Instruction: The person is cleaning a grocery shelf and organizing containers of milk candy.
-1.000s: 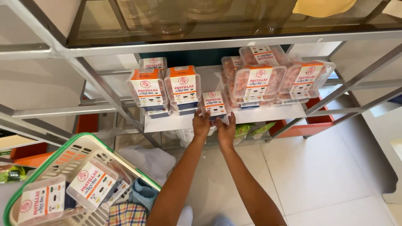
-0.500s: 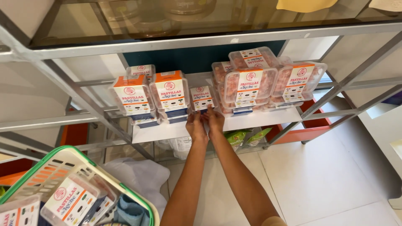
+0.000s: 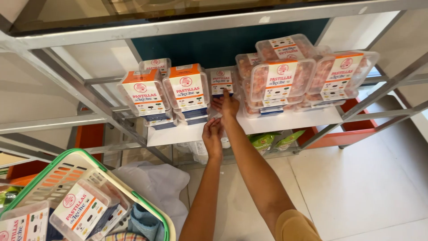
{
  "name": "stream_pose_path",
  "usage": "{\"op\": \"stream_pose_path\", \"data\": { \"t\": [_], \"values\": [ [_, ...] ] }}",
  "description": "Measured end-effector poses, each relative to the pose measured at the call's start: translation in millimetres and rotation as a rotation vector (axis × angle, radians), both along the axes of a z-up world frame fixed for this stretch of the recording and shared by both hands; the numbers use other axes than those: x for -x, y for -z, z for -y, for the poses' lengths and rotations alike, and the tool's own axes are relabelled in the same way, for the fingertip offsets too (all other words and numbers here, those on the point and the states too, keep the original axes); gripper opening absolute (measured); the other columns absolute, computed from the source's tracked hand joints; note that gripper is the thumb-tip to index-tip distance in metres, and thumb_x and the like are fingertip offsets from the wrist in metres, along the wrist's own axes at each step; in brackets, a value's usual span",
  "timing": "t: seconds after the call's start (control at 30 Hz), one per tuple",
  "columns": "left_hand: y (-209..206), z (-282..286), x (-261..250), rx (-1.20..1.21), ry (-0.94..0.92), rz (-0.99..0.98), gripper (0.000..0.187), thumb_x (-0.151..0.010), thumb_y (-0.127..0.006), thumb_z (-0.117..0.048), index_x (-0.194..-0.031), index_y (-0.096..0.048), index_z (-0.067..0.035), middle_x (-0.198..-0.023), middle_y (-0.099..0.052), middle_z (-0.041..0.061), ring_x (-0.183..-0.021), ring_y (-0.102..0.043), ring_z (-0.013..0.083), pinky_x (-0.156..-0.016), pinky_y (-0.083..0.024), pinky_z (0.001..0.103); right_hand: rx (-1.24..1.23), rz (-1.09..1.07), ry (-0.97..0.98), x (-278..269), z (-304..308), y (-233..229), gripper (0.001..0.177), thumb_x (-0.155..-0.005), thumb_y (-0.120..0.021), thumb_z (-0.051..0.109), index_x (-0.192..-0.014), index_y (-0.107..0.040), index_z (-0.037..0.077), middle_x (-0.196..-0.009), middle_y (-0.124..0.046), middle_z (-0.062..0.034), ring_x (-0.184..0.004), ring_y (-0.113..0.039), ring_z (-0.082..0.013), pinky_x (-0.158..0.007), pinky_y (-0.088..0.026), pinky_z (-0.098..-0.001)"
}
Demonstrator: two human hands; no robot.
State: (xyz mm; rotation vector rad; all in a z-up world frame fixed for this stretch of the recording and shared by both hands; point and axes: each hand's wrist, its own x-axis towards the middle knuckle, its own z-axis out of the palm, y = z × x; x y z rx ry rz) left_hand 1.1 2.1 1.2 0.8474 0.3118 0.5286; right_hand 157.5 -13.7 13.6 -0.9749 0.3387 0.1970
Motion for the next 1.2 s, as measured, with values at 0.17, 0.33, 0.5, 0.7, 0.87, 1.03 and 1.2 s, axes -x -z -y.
{"op": "stream_pose_path", "data": {
  "t": [0.17,0.33,0.5,0.7,0.87,1.03,1.2],
  "values": [
    [0,-3,3,0.066,0.036,0.012,0.031,-0.105,-0.049,-0.01,-0.132,-0.053,0.004,-0.133,-0.064,0.016,-0.124,-0.063,0.0249,-0.105,-0.053,0.036,0.029,0.021,0.005,-5,-1,-16,0.048,-0.093,-0.069,0.04,-0.098,-0.057,-0.006,-0.091,-0.072,-0.0258,-0.075,-0.076,-0.0349,-0.065,-0.067,-0.0451],
    [-7,-2,4,0.038,0.068,0.015,0.031,-0.106,-0.047,-0.012,-0.132,-0.052,0.003,-0.133,-0.063,0.016,-0.126,-0.063,0.0253,-0.105,-0.054,0.036,0.056,0.043,-0.027,-12,-1,-25,0.049,-0.094,-0.067,0.043,-0.098,-0.057,-0.005,-0.09,-0.072,-0.0241,-0.074,-0.076,-0.0337,-0.066,-0.067,-0.0438],
    [-11,-2,11,0.059,0.059,0.009,0.03,-0.105,-0.048,-0.011,-0.131,-0.054,0.002,-0.133,-0.063,0.017,-0.127,-0.063,0.0255,-0.105,-0.054,0.036,0.076,0.014,-0.002,-11,-3,-23,0.048,-0.095,-0.067,0.044,-0.098,-0.057,-0.003,-0.087,-0.073,-0.0231,-0.073,-0.074,-0.0326,-0.065,-0.065,-0.0437],
    [-15,-2,5,0.052,0.061,-0.044,0.028,-0.106,-0.045,-0.009,-0.13,-0.053,0.001,-0.132,-0.064,0.015,-0.127,-0.063,0.0243,-0.105,-0.054,0.035,0.125,0.024,-0.003,-7,-1,-41,0.05,-0.095,-0.066,0.043,-0.099,-0.059,-0.006,-0.087,-0.074,-0.0234,-0.072,-0.077,-0.0322,-0.063,-0.069,-0.0431],
    [1,9,2,0.057,0.006,0.011,0.025,-0.106,-0.046,-0.009,-0.125,-0.056,0.002,-0.128,-0.065,0.014,-0.122,-0.064,0.0237,-0.105,-0.053,0.034,0.157,0.055,-0.038,23,13,-20,0.054,-0.099,-0.064,0.047,-0.099,-0.061,-0.007,-0.083,-0.071,-0.0204,-0.067,-0.073,-0.0271,-0.056,-0.064,-0.0376],
    [-25,35,26,-0.328,-0.199,-0.122,0.022,-0.107,-0.048,-0.012,-0.115,-0.062,0.003,-0.11,-0.069,0.015,-0.102,-0.064,0.0223,-0.092,-0.052,0.033,0.107,0.058,-0.156,112,47,-52,0.035,-0.097,-0.066,0.035,-0.097,-0.066,-0.001,-0.083,-0.071,-0.0155,-0.069,-0.07,-0.0224,-0.063,-0.059,-0.0335],
    [-113,47,107,-0.413,-0.138,-0.156,0.021,-0.109,-0.047,-0.021,-0.117,-0.051,-0.001,-0.106,-0.065,0.014,-0.097,-0.064,0.0229,-0.087,-0.051,0.036,0.192,0.272,-0.247,206,58,-145,0.025,-0.102,-0.062,0.025,-0.096,-0.067,0.001,-0.087,-0.07,-0.0085,-0.079,-0.066,-0.014,-0.075,-0.055,-0.0267]
  ]
}}
